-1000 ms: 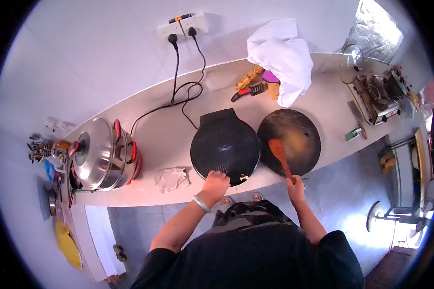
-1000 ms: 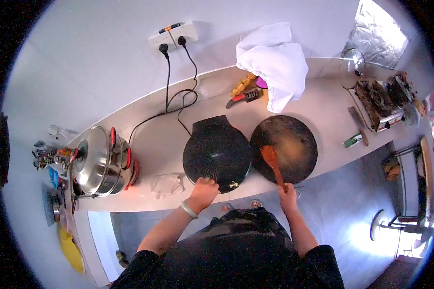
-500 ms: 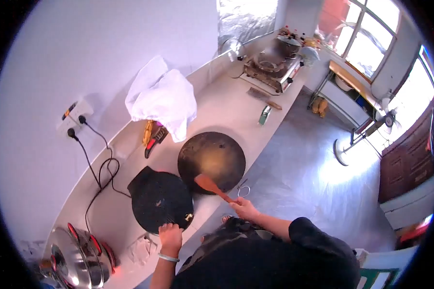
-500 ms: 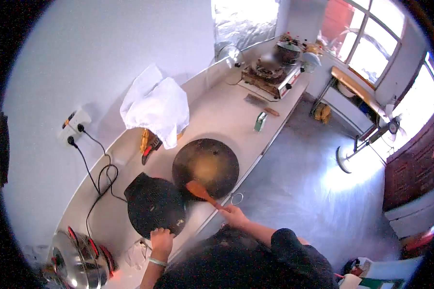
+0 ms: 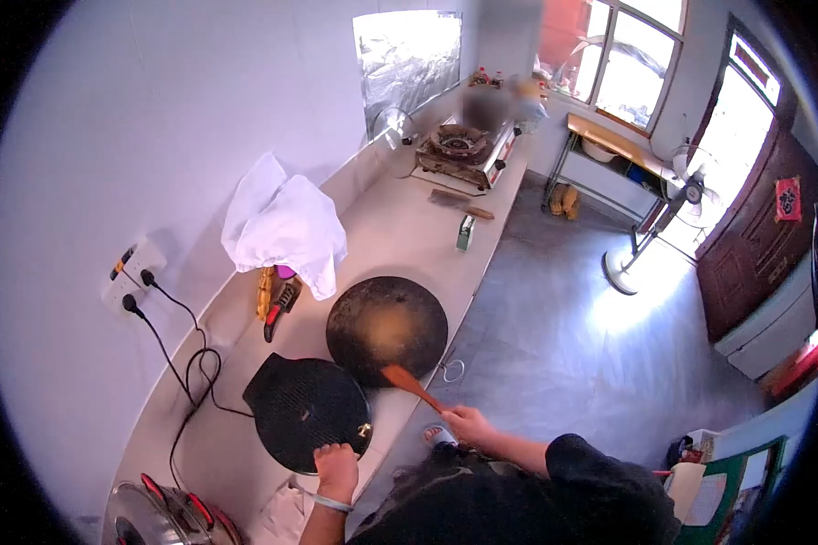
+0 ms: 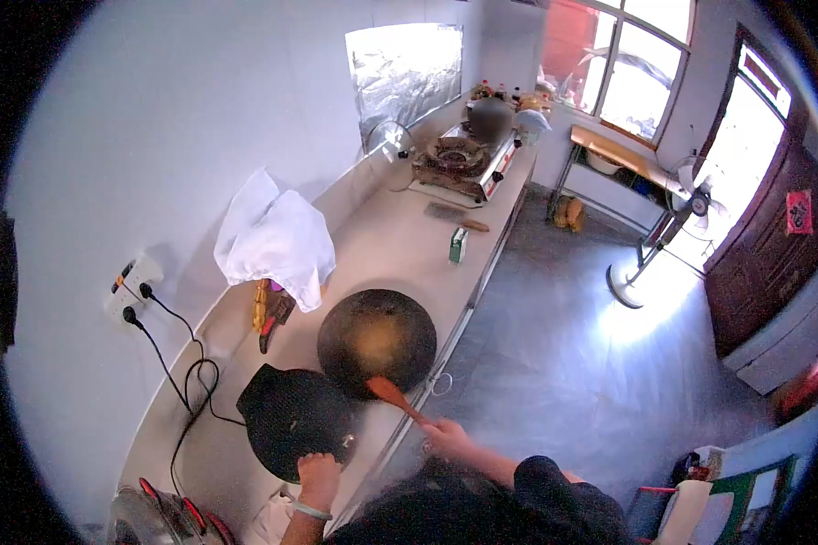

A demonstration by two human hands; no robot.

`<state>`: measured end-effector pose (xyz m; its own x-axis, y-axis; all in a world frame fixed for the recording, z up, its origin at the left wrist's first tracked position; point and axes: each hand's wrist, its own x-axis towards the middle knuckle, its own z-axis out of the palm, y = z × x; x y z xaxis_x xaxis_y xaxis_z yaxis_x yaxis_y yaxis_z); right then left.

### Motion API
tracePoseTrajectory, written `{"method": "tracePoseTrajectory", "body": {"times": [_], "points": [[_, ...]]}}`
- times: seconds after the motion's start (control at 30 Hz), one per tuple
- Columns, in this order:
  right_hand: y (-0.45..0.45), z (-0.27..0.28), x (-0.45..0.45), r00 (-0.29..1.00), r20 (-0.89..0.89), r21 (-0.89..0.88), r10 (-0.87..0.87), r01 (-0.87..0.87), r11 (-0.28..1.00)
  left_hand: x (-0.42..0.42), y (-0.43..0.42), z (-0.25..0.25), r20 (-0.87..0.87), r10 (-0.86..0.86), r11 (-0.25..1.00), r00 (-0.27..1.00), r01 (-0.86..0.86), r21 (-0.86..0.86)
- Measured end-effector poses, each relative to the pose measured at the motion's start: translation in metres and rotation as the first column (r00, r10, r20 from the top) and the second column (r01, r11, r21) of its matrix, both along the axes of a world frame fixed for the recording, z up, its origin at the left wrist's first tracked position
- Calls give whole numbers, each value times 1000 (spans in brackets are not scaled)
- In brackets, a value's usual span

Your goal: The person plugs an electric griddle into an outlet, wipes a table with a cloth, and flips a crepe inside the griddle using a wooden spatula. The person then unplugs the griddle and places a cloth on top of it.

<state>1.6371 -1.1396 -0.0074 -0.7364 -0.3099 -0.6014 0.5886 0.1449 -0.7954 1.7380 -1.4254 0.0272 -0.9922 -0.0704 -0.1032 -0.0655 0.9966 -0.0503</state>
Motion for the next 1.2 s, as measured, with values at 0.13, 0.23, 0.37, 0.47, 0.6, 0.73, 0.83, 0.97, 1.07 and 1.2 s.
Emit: {"method": "tracePoseTrajectory", "body": {"times": [0.13,0.23,0.37,0.47,0.6,0.73,0.83,0.97,1.07,1.2], "points": [[6,13,27,996,50,-90,-69,74,993,1,-2,7,-4,-28,999,1000,28,25],[7,34,39,976,134,-151,-172,192,970,0,-3,6,-21,-58,998,998,58,28],[19,32,45,946,222,-283,-235,293,913,2,-3,-1,-33,-45,998,998,46,30],[26,36,40,935,273,-373,-228,321,871,0,2,6,36,-16,1000,999,15,16],[44,25,26,919,332,-514,-211,364,777,1,6,-4,-5,22,998,1000,-23,-59],[81,16,18,914,340,-525,-222,380,762,-1,18,6,22,47,992,999,-44,-117],[122,18,19,921,289,-478,-260,375,794,-7,20,3,2,10,992,1000,-10,-129],[198,-46,21,977,72,14,-200,199,980,-14,15,-19,120,121,977,985,-97,-190],[263,-66,46,986,88,177,-141,124,976,-16,25,-7,86,173,965,981,-151,-213],[342,-108,92,944,211,273,-253,192,943,-17,25,-10,35,231,953,972,-219,-211]]}}
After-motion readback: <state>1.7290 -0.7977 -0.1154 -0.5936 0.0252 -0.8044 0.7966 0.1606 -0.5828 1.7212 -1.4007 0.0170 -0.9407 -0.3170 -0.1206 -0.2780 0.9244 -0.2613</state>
